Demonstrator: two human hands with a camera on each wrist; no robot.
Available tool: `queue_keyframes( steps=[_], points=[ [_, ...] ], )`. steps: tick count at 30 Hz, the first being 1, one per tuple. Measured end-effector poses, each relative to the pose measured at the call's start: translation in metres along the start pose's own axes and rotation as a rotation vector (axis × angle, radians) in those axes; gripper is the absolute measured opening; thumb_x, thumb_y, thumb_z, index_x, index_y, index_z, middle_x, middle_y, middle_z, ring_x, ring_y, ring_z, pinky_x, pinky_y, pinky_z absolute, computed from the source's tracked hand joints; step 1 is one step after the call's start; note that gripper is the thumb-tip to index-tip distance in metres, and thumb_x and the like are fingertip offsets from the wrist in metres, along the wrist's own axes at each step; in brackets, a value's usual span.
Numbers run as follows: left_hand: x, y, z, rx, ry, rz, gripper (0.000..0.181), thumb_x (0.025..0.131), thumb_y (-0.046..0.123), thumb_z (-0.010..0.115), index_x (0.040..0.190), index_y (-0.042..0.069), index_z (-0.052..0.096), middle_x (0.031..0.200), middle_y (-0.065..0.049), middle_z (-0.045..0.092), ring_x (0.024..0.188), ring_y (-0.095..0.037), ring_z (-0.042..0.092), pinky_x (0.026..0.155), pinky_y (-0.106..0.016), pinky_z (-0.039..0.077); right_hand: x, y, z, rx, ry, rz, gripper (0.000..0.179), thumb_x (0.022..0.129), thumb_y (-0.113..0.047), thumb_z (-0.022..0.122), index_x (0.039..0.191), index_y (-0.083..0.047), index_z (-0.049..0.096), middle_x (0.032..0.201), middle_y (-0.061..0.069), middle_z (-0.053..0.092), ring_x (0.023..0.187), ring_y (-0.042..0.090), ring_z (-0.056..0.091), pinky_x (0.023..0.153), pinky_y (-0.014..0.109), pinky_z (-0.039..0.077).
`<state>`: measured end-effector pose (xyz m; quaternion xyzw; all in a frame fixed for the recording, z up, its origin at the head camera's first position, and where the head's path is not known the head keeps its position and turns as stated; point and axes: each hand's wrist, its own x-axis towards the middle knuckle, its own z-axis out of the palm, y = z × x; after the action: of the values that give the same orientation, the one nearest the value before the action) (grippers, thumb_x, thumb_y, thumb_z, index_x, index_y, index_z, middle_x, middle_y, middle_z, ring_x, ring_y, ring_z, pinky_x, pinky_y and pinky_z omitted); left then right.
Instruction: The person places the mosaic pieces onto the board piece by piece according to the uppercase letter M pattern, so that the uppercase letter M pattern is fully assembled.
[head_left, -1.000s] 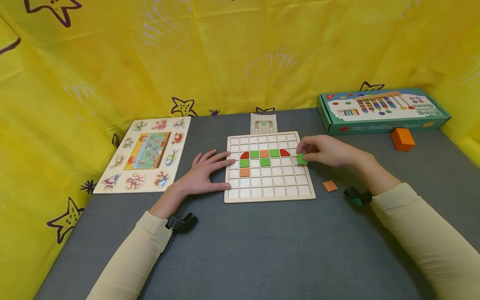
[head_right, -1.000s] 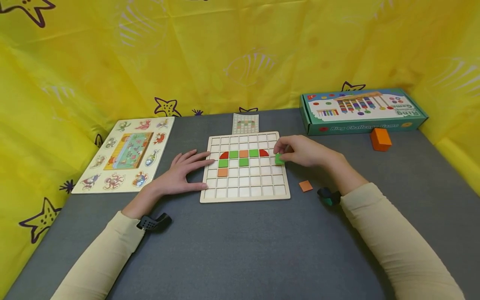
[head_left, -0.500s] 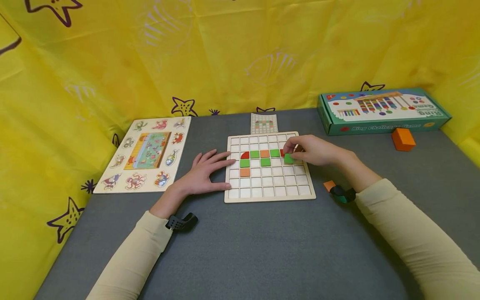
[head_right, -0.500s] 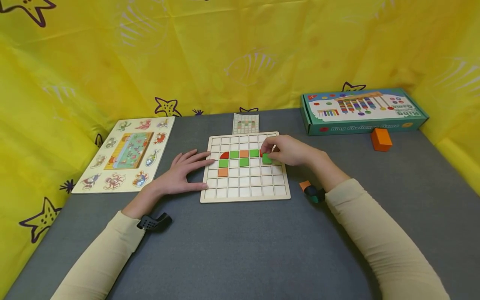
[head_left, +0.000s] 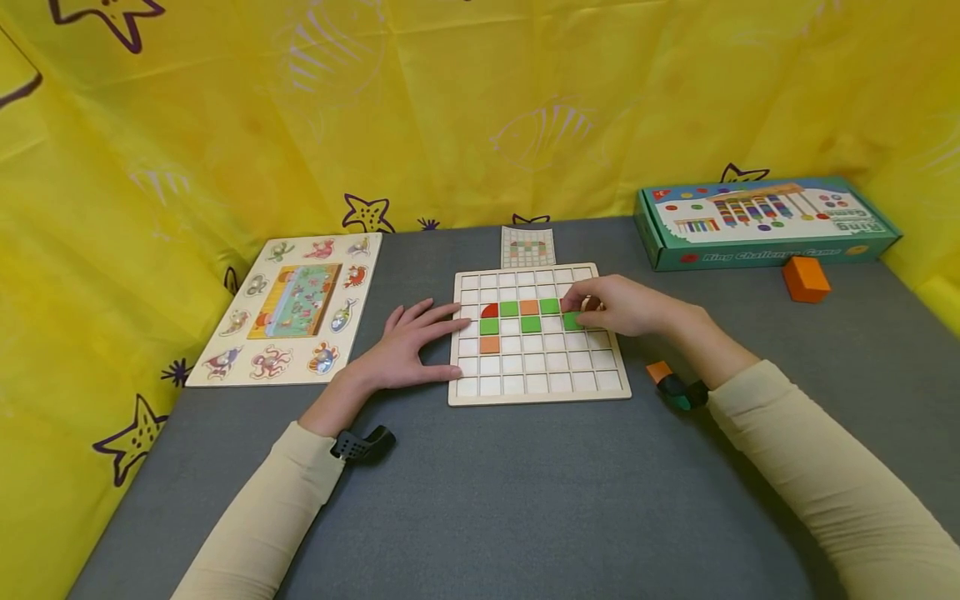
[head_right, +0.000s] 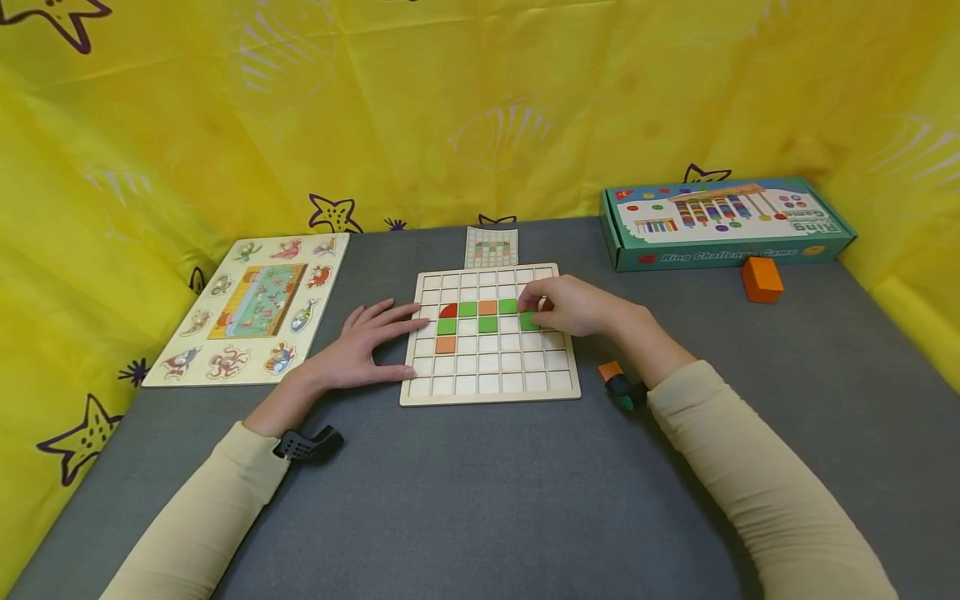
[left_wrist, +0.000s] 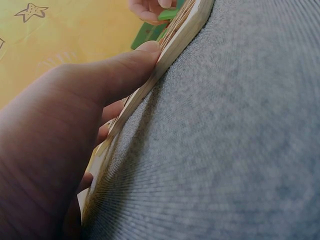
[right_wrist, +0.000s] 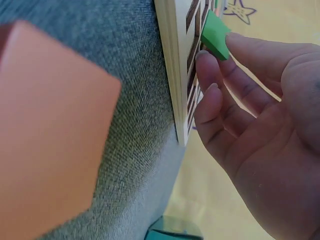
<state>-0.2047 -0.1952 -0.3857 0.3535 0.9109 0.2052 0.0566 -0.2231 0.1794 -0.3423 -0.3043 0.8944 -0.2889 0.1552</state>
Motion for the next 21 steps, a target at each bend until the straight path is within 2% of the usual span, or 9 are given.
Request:
queue_keyframes(
  steps=[8,21],
  points=[
    [0.000,0.000,-0.001,0.000,-0.003,-0.005,0.078,0.088,0.053,0.073,0.155,0.024,0.046,0.164,0.000,0.029,0.150,-0.040,0.013,0.113,-0.067,0.000,-0.007,0.003,-0.004,0.016,0.018,0.018,0.021,0.097,-0.004,0.067,0.118,-0.007,0.070,0.114,0.006,0.068,0.095,0.024,0.060,0.083,0.043,0.049],
    [0.000,0.000,0.000,-0.002,-0.001,-0.001,0.077,0.088,0.052,0.073,0.154,0.024,0.046,0.164,0.001,0.030,0.151,-0.039,0.012,0.113,-0.066,-0.001,-0.030,0.003,-0.012,0.006,0.066,0.003,0.023,0.096,-0.011,0.071,0.118,-0.006,0.069,0.109,0.004,0.068,0.093,0.021,0.061,0.084,0.043,0.051]
  ],
)
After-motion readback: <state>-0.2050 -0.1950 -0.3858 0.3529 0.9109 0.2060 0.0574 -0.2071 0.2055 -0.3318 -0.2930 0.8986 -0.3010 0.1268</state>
